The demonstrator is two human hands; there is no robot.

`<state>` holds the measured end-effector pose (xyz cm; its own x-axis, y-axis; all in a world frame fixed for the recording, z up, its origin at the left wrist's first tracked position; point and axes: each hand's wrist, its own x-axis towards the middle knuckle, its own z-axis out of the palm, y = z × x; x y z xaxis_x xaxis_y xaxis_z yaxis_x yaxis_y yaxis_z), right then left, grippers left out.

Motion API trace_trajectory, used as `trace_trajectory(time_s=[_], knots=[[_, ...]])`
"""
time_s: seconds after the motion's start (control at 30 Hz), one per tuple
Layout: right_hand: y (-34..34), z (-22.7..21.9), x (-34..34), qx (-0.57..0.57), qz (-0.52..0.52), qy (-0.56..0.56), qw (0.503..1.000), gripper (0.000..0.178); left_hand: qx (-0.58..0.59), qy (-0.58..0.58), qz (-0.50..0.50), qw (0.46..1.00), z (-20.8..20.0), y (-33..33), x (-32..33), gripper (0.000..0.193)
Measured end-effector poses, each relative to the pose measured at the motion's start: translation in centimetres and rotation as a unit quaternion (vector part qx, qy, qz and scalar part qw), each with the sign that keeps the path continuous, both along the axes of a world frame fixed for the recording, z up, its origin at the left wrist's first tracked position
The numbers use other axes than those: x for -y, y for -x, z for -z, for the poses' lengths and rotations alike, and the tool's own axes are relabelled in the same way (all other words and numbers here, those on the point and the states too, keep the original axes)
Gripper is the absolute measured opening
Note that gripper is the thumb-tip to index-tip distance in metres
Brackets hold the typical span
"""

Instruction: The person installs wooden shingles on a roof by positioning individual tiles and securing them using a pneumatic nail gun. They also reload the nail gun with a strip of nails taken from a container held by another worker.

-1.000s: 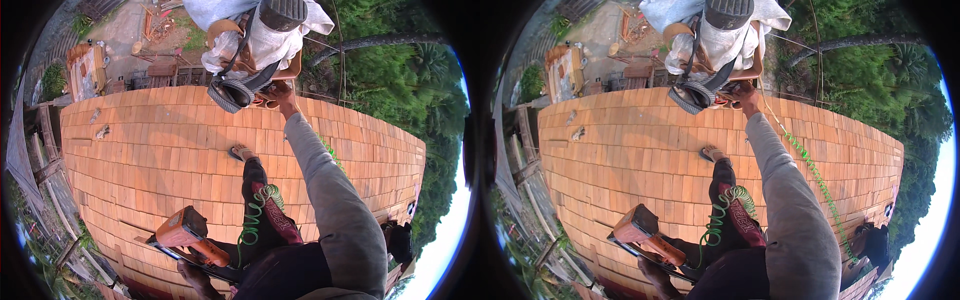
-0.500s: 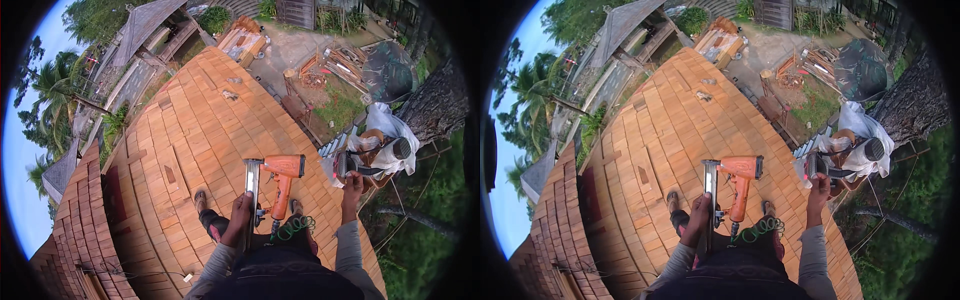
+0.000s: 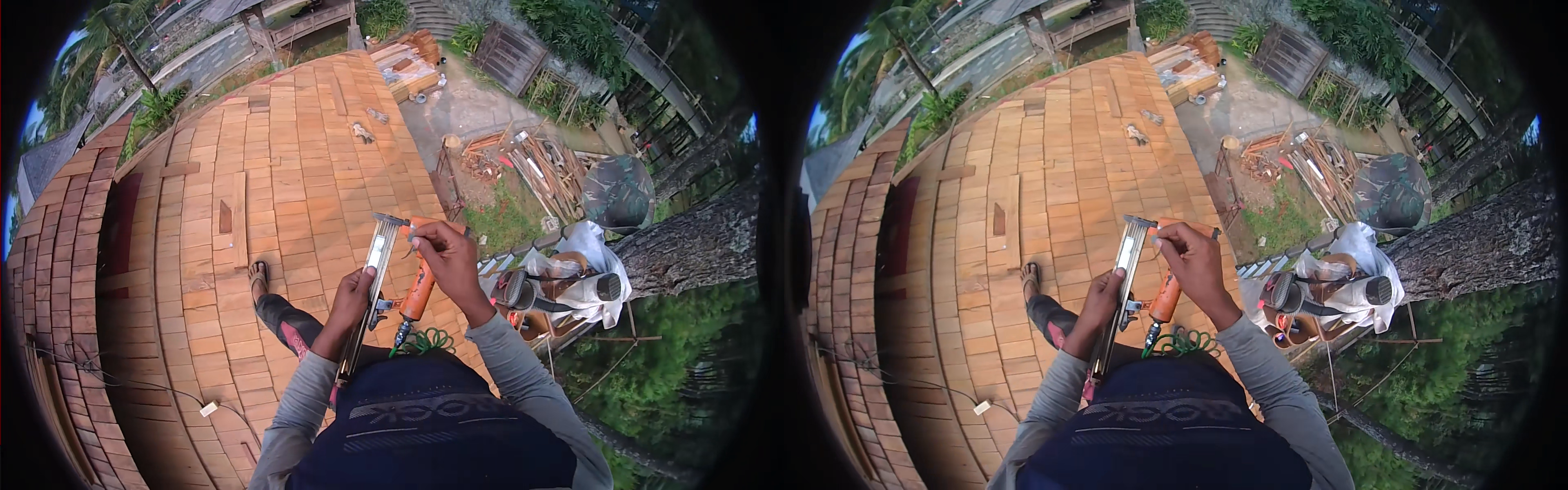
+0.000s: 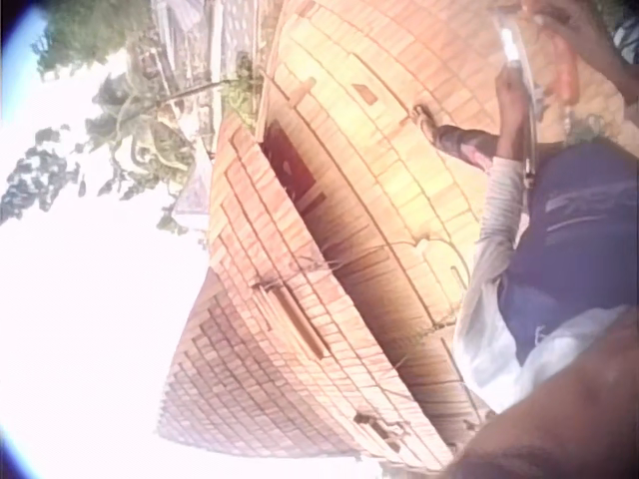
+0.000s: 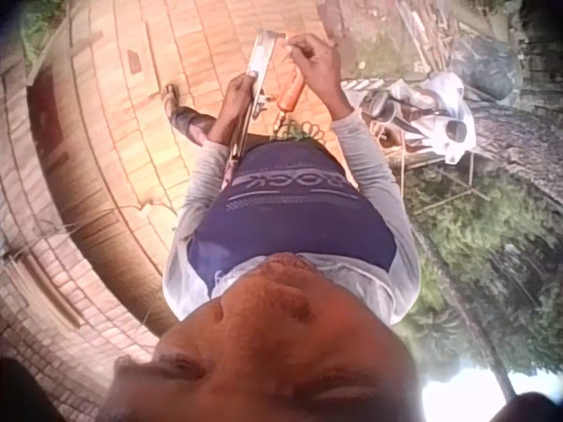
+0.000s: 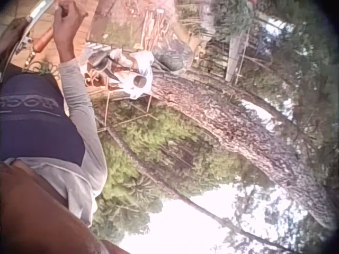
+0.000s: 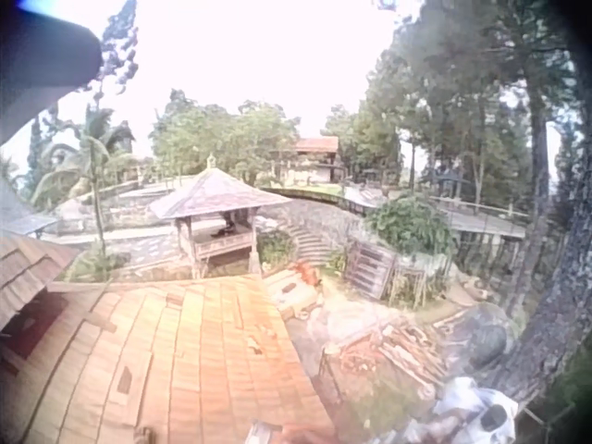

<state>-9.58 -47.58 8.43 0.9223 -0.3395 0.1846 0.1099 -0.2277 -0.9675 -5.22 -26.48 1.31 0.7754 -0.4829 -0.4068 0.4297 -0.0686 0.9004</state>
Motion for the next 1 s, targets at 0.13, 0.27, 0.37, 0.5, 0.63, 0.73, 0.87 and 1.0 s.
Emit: trace_trajectory(time_s=[0.13, 0.27, 0.37, 0.5, 0.63, 0.73, 0.87, 1.0], knots=[[-2.7, 0.4, -1.6, 0.041, -0.017, 0.184, 0.982, 0.01, 0.001, 0.007, -0.016, 1.0, 0.6, 0.2, -0.5, 0.041], [-5.0, 1.1, -2.9, 0.024, 0.001, 0.312, 0.95, 0.008, 0.006, 0.004, -0.025, 1.0, 1.0, 0.1, -0.4, 0.042], [-6.1, 1.1, -3.4, -0.019, 0.007, 0.311, 0.95, 0.008, 0.006, 0.005, -0.026, 1.0, 1.2, 0.0, -0.3, 0.042], [-7.5, 2.4, -3.0, -0.071, 0.004, 0.311, 0.948, 0.009, 0.015, -0.007, -0.032, 0.999, 2.5, -0.4, -0.4, 0.043], [-8.4, 3.2, -3.1, -0.103, -0.001, 0.31, 0.945, 0.009, 0.016, -0.015, -0.035, 0.999, 3.7, -0.5, -0.3, 0.042], [-8.8, 3.4, -3.5, -0.121, 0.002, 0.301, 0.946, 0.009, -0.001, -0.011, -0.037, 0.999, 3.2, -0.6, -0.6, 0.042], [-9.3, 3.9, -3.9, -0.127, 0.002, 0.285, 0.95, 0.009, 0.007, -0.005, -0.041, 0.999, 3.8, -0.7, -1.0, 0.042], [-9.8, 3.6, -4.7, -0.135, 0.001, 0.329, 0.934, 0.009, 0.037, 0.003, -0.044, 0.998, 5.3, -1.1, -1.3, 0.043]])
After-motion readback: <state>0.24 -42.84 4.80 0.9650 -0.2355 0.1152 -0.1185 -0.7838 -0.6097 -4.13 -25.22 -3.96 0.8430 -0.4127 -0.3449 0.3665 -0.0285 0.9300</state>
